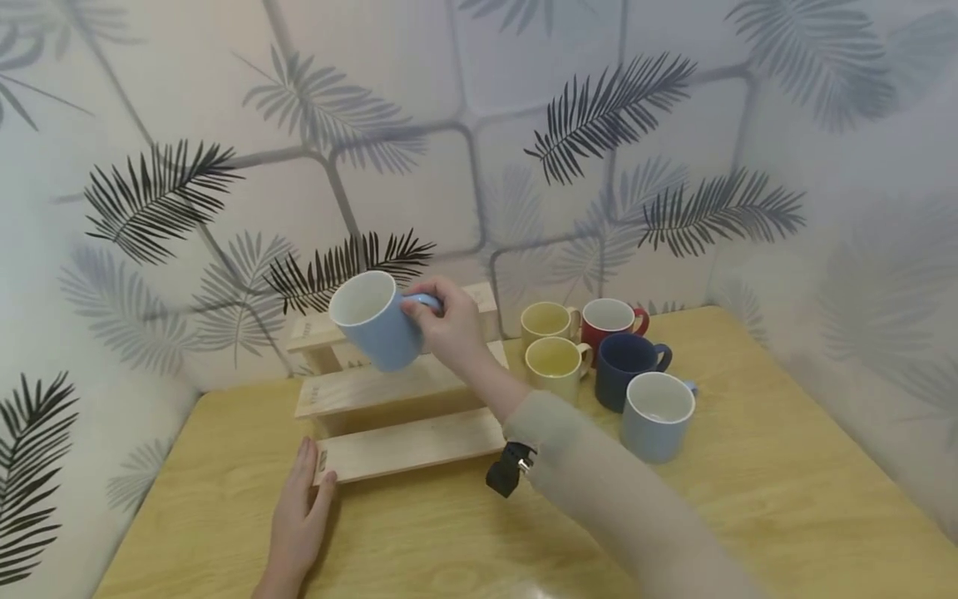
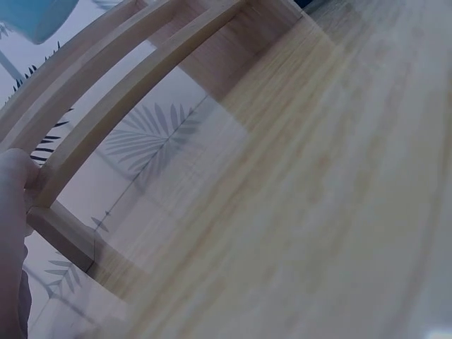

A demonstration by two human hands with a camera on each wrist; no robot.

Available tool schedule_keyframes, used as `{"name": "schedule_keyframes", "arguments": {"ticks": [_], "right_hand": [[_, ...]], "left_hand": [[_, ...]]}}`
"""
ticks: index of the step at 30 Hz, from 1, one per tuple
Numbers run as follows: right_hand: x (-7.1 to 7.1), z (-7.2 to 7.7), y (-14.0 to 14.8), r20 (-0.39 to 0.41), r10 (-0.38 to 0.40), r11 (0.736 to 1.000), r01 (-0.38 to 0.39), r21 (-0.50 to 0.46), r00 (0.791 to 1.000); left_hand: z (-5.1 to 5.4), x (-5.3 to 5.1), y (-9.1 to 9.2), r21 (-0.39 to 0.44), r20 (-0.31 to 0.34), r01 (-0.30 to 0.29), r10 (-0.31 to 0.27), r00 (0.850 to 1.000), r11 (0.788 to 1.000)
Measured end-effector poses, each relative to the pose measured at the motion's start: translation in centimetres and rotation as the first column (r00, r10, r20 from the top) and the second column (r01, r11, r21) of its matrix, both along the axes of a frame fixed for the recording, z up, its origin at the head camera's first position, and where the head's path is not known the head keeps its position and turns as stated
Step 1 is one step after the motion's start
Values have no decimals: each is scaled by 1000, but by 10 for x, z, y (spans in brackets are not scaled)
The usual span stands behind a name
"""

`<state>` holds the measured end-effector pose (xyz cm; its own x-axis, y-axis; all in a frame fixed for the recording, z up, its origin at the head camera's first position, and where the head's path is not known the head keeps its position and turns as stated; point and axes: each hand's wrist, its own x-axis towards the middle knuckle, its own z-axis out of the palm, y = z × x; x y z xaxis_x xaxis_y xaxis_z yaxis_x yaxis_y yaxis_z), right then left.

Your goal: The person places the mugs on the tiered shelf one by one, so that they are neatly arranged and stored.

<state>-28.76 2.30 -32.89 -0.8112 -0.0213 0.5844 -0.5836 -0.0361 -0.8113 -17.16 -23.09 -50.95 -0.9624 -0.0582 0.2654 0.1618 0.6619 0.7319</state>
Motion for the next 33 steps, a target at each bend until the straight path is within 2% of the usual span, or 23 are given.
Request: {"name": "schedule_keyframes", "arguments": {"ticks": [8, 17, 26, 33], "right_hand": [[-23, 13, -28, 8, -26, 998, 26, 56, 1000], [-43, 8, -52, 30, -88, 991, 84, 108, 996], [-48, 3, -75, 107, -99, 988, 85, 129, 989], [-60, 6, -84, 110, -80, 990, 66, 125, 991]], "left_hand": [[4, -5, 0, -8, -43, -13, 12, 999, 1000], [4, -2, -1, -8, -22, -11, 11, 1000, 1000], [-1, 6, 1, 6, 20, -25, 24, 1000, 1000], [1, 1, -1, 3, 4, -27, 27, 1000, 1000]]}}
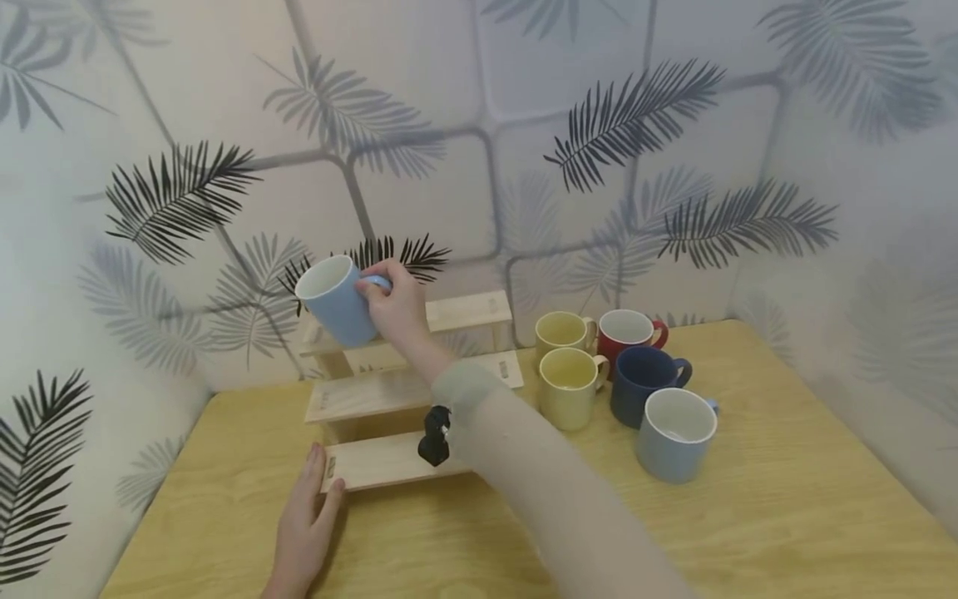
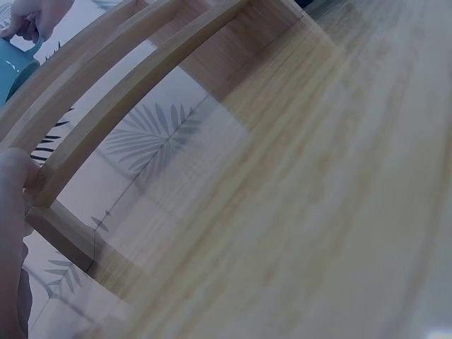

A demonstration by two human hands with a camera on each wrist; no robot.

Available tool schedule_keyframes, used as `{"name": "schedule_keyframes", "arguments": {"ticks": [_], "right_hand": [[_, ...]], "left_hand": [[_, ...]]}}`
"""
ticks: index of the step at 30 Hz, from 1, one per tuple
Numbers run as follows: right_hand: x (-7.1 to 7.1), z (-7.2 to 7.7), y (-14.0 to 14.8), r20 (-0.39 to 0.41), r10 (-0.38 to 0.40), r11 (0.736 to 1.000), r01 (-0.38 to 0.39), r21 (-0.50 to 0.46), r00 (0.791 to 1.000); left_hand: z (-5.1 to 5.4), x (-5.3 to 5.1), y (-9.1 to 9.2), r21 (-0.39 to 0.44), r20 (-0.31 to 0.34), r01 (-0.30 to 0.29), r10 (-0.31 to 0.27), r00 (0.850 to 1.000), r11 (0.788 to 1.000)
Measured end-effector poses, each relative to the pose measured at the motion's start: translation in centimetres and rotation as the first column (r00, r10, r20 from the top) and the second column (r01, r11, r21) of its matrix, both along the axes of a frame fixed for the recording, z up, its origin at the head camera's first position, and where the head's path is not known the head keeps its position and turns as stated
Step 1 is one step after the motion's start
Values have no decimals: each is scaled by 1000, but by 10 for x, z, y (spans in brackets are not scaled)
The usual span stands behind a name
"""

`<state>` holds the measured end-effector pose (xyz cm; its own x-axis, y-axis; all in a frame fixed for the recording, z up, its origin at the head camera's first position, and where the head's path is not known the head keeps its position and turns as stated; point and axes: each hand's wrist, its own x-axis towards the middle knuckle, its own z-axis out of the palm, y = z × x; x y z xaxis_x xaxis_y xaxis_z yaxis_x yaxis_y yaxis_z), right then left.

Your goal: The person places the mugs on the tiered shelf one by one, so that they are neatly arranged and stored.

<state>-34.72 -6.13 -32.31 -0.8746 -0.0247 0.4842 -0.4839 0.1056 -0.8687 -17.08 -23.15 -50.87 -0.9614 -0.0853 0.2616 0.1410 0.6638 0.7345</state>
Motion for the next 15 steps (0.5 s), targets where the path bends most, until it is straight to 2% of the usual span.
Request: {"name": "schedule_keyframes", "arguments": {"ticks": [3, 8, 15], "right_hand": [[-6, -1, 2, 4, 27, 1000, -27, -4, 1000], [-15, -2, 9, 58, 90, 995, -92, 32, 994], [-19, 4, 17, 125, 176, 976, -190, 104, 976]], "left_hand": [[0, 0, 0, -1, -8, 2, -2, 1000, 1000], [1, 1, 0, -6, -28, 4, -5, 1000, 1000], [2, 1, 0, -3, -21, 8, -8, 1000, 1000]]}}
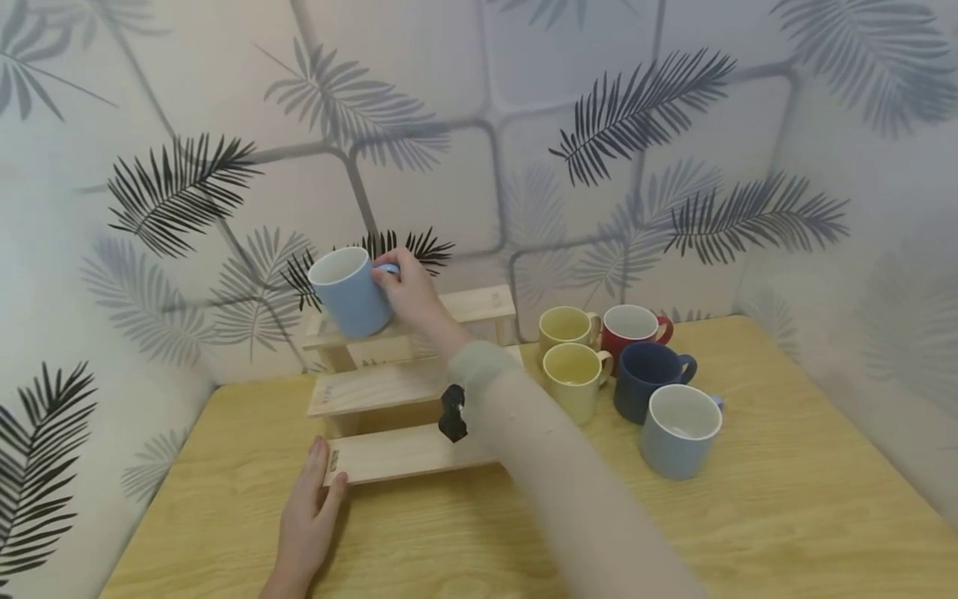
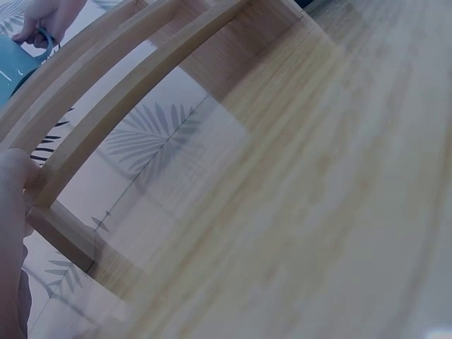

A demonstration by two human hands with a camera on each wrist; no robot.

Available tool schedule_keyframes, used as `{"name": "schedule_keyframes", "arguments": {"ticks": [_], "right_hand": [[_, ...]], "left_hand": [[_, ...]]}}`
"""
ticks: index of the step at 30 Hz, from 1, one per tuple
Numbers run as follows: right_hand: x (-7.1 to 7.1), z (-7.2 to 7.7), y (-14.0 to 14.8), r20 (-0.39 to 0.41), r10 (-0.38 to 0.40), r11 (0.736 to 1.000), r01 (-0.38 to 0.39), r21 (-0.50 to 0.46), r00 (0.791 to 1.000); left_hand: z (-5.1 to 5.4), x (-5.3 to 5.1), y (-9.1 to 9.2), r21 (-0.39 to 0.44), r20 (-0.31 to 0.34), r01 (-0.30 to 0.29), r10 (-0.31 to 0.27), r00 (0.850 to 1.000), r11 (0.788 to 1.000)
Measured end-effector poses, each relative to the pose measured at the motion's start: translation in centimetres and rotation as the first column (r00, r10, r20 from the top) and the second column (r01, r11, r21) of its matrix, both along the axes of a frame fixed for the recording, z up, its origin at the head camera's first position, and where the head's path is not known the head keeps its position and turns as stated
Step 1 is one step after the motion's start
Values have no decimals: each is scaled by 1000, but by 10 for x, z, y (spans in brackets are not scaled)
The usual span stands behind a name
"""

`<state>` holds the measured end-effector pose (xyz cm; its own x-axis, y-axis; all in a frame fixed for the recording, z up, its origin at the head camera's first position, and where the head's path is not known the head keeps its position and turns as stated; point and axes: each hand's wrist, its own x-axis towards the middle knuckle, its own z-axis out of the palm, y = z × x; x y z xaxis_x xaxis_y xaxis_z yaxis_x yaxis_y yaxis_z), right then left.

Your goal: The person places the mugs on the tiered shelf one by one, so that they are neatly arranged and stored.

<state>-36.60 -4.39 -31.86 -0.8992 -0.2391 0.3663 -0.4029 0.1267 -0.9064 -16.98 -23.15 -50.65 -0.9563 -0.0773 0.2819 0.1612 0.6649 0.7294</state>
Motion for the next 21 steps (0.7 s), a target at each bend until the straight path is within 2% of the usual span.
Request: {"name": "schedule_keyframes", "arguments": {"ticks": [6, 12, 17, 21], "right_hand": [[-3, -2, 4, 24, 32, 999, -33, 22, 999], [-3, -8, 7, 49, 55, 998, -53, -32, 997], [-2, -10, 9, 23, 53, 998, -52, -42, 998], [-2, -9, 12, -24, 62, 998, -62, -2, 998]], "left_hand": [[-1, 0, 0, -3, 3, 0, 0, 1000, 1000], [-1, 1, 1, -5, 11, 1, -1, 1000, 1000], [0, 1, 0, -15, 0, 5, -5, 1000, 1000], [-1, 1, -1, -13, -3, 6, -6, 1000, 1000]]}}
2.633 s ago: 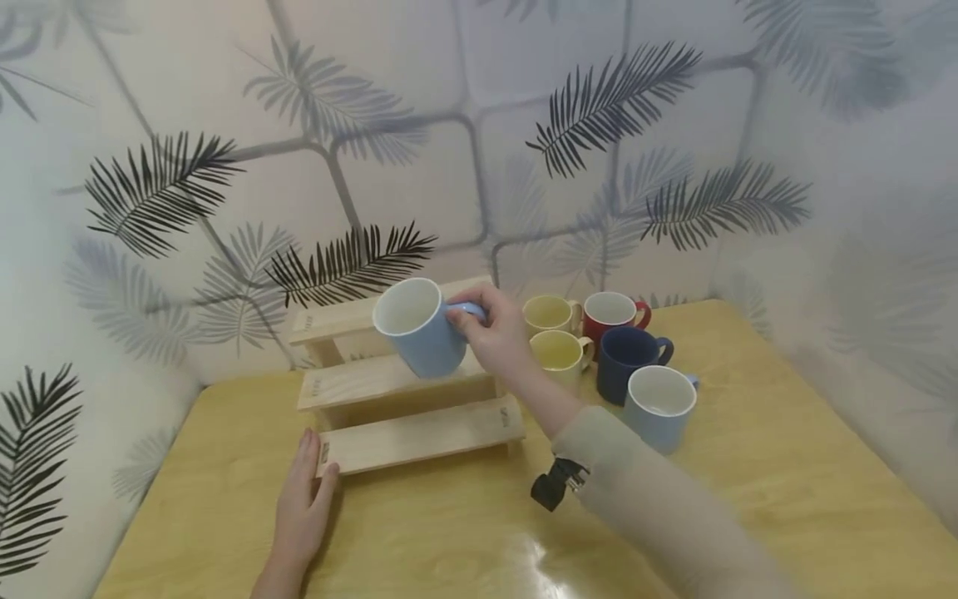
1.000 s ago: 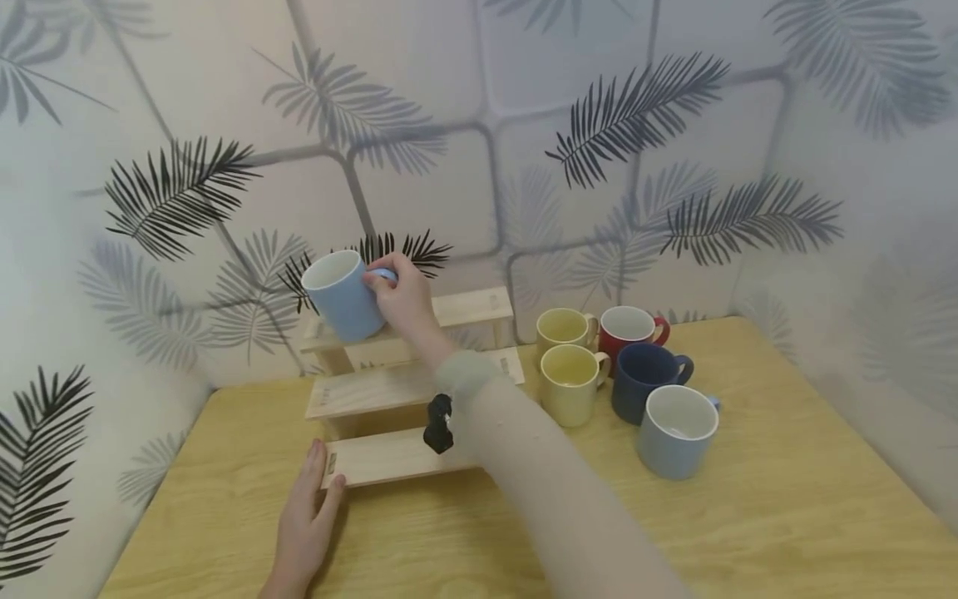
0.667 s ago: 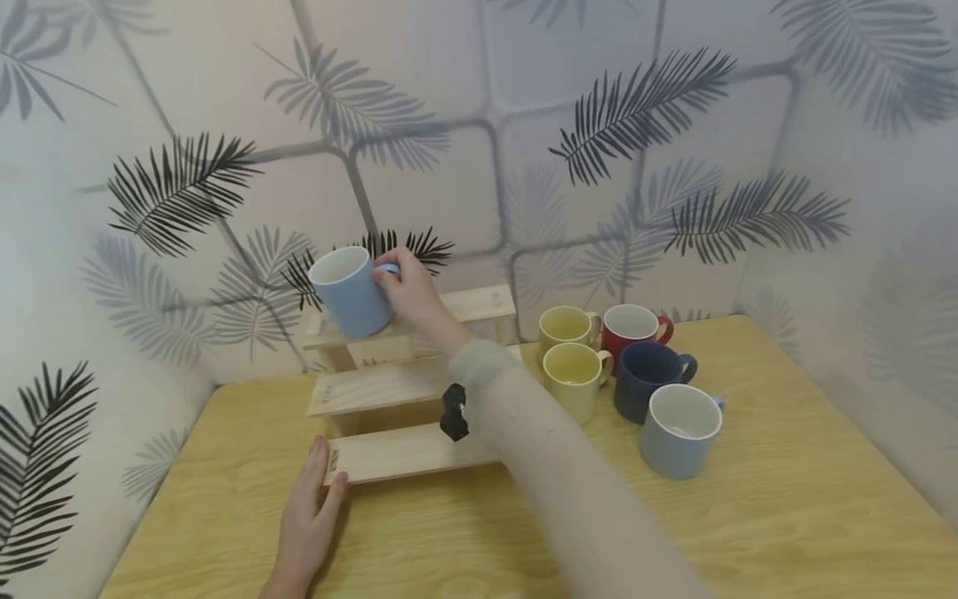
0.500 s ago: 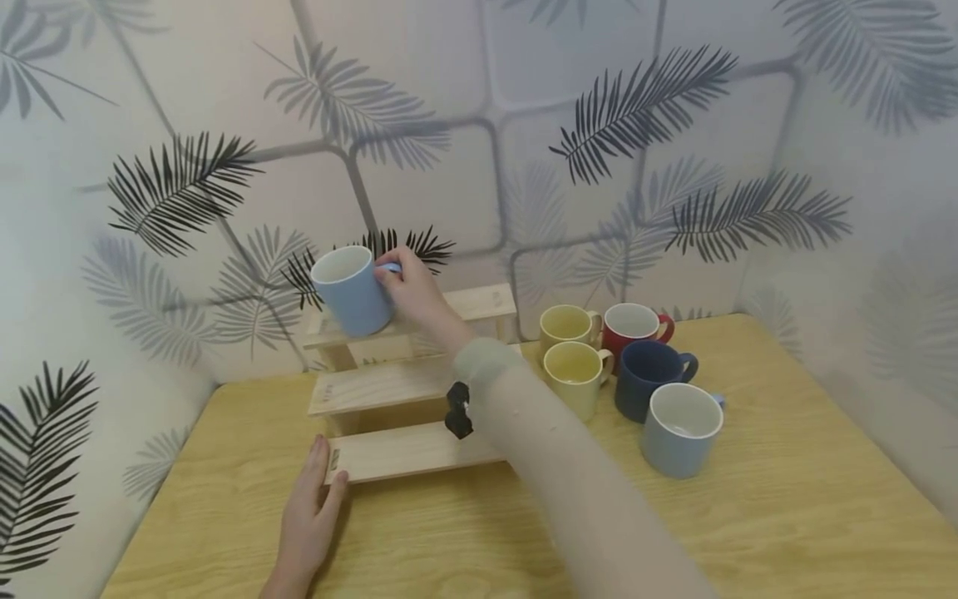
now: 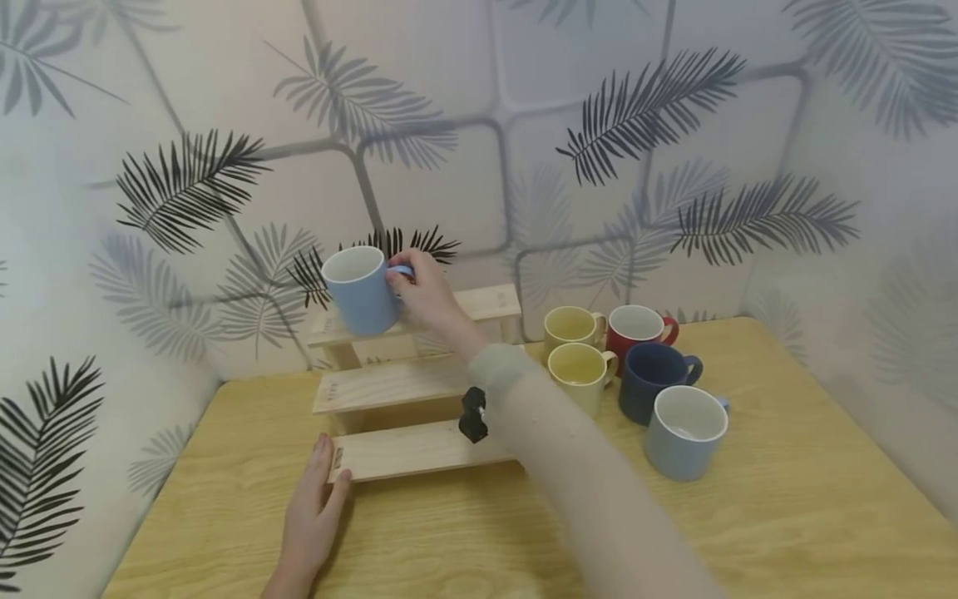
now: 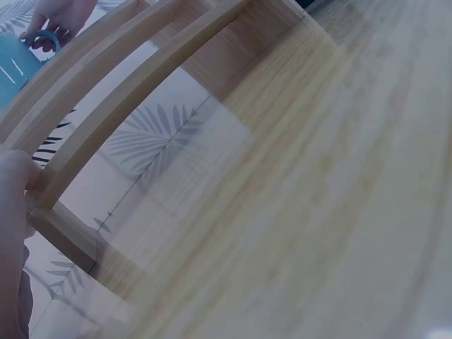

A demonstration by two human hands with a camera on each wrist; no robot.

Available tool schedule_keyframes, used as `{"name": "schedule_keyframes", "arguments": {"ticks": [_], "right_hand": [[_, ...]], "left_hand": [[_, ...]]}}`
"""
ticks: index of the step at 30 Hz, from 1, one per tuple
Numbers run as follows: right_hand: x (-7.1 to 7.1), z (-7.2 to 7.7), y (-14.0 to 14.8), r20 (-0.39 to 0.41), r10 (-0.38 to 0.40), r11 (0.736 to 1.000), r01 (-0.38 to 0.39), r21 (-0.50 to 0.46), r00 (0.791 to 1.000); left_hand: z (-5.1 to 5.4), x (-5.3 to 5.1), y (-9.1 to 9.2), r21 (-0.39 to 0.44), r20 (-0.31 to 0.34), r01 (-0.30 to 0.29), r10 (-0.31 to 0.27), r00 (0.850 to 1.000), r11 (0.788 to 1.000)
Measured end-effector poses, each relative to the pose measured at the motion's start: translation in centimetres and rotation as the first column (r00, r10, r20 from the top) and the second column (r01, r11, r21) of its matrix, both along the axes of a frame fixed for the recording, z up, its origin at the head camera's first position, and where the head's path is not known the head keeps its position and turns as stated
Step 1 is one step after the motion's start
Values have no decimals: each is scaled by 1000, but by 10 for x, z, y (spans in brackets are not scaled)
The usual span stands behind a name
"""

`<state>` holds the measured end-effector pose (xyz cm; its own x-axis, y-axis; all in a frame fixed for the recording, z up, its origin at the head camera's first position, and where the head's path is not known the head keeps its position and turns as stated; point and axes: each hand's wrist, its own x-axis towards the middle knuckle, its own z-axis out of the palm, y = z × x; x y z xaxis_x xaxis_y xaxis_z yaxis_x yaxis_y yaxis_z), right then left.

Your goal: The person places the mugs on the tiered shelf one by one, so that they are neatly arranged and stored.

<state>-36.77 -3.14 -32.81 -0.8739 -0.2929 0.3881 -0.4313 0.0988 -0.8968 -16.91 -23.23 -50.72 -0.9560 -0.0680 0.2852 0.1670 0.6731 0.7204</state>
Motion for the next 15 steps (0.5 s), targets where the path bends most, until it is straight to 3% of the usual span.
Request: {"name": "schedule_keyframes", "arguments": {"ticks": [8, 15], "right_hand": [[13, 3, 23, -204, -21, 975, 65, 211, 979], [33, -2, 51, -324, 34, 955, 65, 290, 945]], "left_hand": [[-1, 0, 1, -2, -3, -10, 10, 1000, 1000], [0, -1, 1, 7, 4, 0, -1, 1000, 1000]]}}
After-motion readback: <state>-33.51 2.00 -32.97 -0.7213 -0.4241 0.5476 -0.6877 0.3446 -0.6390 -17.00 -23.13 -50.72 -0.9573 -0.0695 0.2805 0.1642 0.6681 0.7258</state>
